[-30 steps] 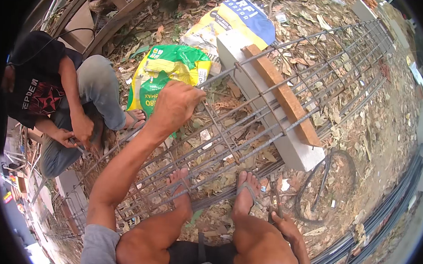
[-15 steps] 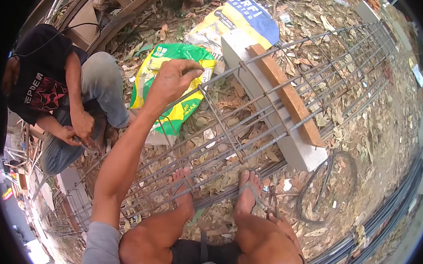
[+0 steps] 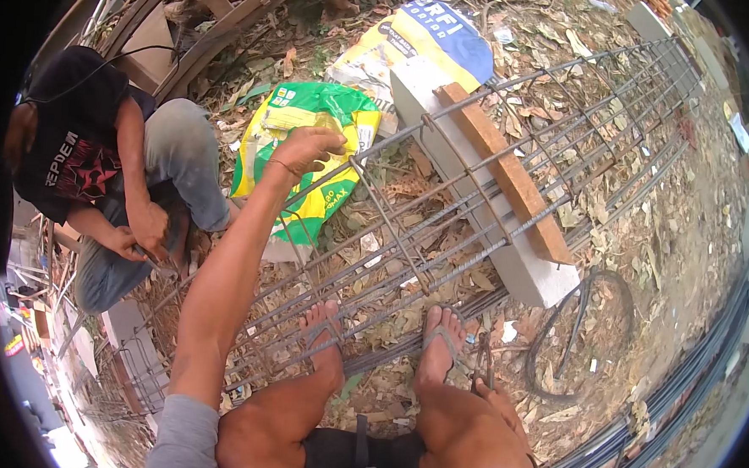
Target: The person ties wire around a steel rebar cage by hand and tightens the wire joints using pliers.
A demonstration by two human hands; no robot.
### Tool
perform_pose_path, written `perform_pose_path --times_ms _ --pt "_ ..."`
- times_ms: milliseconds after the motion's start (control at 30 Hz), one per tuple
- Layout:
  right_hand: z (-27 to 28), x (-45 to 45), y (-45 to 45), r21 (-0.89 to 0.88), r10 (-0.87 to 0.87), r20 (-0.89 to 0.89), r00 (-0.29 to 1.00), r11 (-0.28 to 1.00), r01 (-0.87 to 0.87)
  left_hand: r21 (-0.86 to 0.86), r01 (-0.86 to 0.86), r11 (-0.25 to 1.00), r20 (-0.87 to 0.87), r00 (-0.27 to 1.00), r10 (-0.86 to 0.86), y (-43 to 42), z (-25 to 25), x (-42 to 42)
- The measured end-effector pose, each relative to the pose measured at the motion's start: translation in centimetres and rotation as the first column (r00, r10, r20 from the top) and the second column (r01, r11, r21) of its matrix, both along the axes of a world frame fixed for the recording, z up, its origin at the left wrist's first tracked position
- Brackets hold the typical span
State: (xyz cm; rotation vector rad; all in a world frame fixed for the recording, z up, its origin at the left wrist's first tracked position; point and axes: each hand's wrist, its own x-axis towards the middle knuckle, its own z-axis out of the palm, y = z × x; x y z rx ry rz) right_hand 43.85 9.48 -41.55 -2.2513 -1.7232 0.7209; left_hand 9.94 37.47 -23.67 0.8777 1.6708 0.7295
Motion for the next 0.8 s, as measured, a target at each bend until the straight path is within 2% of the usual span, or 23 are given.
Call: perform_pose_path --times_ms 33,67,133,167,233,267,333,433,467,533,600,633,667,700,733,767,800 --pt "-0.3 0.1 -0.1 0.006 0.009 0.014 1.000 1.000 -0.009 0.187 0.067 0.980 -0.119 0.992 -0.045 -0.2 0.4 -0.1" --pt "-0.6 0.2 -0.1 0.014 0.019 0.026 0.999 1.000 -0.019 0.278 0.175 0.945 -0.209 0.971 -0.118 -0.2 0.9 -0.3" --pt "2.3 -0.1 1.2 -0.135 0.013 -0.041 0.999 0.991 -0.018 0.415 0.399 0.817 -0.401 0.887 -0.230 -0.8 5.1 0.5" --pt "3.5 -0.3 1.6 -0.207 0.006 -0.073 0.997 0.978 -0.021 0.428 0.512 0.745 -0.550 0.802 -0.234 -1.4 6.2 1.7" --pt "2.1 -0.2 0.7 -0.108 -0.007 -0.043 0.999 0.994 0.002 0.389 0.716 0.579 -0.800 0.574 -0.172 -2.8 7.6 5.0" --pt "1.6 -0.1 0.5 -0.055 -0.014 -0.030 0.999 0.998 0.013 0.294 0.785 0.546 -0.856 0.470 -0.214 -3.4 7.6 6.1" --pt "3.1 -0.9 0.8 -0.044 -0.039 -0.035 0.999 0.998 0.038 -0.024 0.857 0.515 -0.954 0.136 -0.269 -4.1 7.2 6.9" --pt "4.5 -1.5 0.8 0.019 -0.039 -0.061 0.997 0.999 0.041 0.307 0.669 0.676 -0.711 0.634 -0.304 -4.1 7.0 5.1" --pt "4.5 -1.4 0.7 0.048 -0.024 -0.066 0.998 0.998 0.027 0.334 0.568 0.752 -0.630 0.728 -0.270 -3.2 6.7 4.1" --pt "4.6 -1.3 0.6 -0.012 -0.023 -0.030 0.999 1.000 0.022 0.346 0.329 0.878 -0.447 0.881 -0.154 0.0 6.0 1.8" --pt "4.1 -1.4 1.3 -0.024 -0.014 -0.014 1.000 1.000 0.014 0.235 0.192 0.953 -0.340 0.935 -0.104 1.7 1.5 -0.1" --pt "3.6 -1.2 1.2 -0.016 -0.008 -0.012 1.000 1.000 0.008 0.201 0.212 0.956 -0.403 0.908 -0.116 1.5 -0.3 -0.5" --pt "3.3 -0.9 0.6 -0.017 -0.006 -0.010 1.000 1.000 0.006 0.043 0.207 0.977 -0.341 0.923 -0.180 1.0 -0.1 -0.3" --pt "3.4 -0.9 0.7 -0.031 -0.002 -0.015 1.000 1.000 0.001 -0.039 0.145 0.989 -0.269 0.951 -0.150 0.5 -0.4 0.1" --pt "3.7 -0.7 0.7 -0.044 0.009 -0.024 1.000 0.999 -0.010 -0.053 0.116 0.992 -0.291 0.948 -0.127 0.0 -1.1 0.3" --pt "3.8 -0.6 0.7 -0.055 0.021 -0.037 0.999 0.998 -0.023 -0.051 0.165 0.985 -0.322 0.931 -0.173 -0.4 -1.4 0.0" --pt "3.0 -0.3 0.5 -0.017 0.026 -0.005 1.000 1.000 -0.026 0.010 0.165 0.986 -0.274 0.949 -0.156 -1.1 -0.6 -0.2"
